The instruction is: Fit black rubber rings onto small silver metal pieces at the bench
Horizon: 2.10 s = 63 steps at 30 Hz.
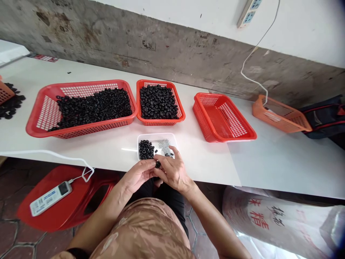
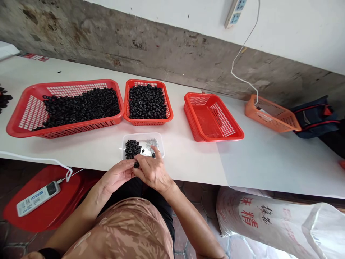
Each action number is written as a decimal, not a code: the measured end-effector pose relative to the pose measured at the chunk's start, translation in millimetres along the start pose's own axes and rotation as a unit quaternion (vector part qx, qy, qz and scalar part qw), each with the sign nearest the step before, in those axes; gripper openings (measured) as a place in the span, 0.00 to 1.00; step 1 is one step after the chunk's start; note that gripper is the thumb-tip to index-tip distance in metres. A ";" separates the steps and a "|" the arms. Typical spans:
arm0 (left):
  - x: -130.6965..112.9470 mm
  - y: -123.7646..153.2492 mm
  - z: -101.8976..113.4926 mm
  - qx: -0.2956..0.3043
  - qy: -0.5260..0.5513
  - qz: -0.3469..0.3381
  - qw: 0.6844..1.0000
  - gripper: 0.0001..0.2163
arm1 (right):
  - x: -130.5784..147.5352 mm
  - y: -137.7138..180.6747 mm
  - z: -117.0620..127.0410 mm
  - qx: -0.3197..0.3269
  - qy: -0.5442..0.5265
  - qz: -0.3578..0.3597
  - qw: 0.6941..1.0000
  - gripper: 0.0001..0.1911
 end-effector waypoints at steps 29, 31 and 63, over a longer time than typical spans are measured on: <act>-17.6 9.9 9.2 -0.099 -0.273 -0.228 0.929 0.17 | -12.4 3.9 23.4 0.037 -0.001 -0.104 0.994 0.11; -20.8 9.5 19.6 -0.140 -0.294 -0.240 0.915 0.16 | -20.6 3.3 34.8 0.145 0.018 -0.140 0.979 0.07; -24.6 11.0 28.3 -0.159 -0.453 -0.312 0.820 0.08 | -115.4 -30.3 17.0 -0.036 -0.096 -0.399 0.911 0.14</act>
Point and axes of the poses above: each hand's wrist, its own y-axis away from the middle knuckle, its own z-axis out of the back of the hand, x = y × z, the point moved 4 cm from there along -y, towards the middle knuckle, and after that the axes turned 2 degrees about -x, right-handed, at the moved point
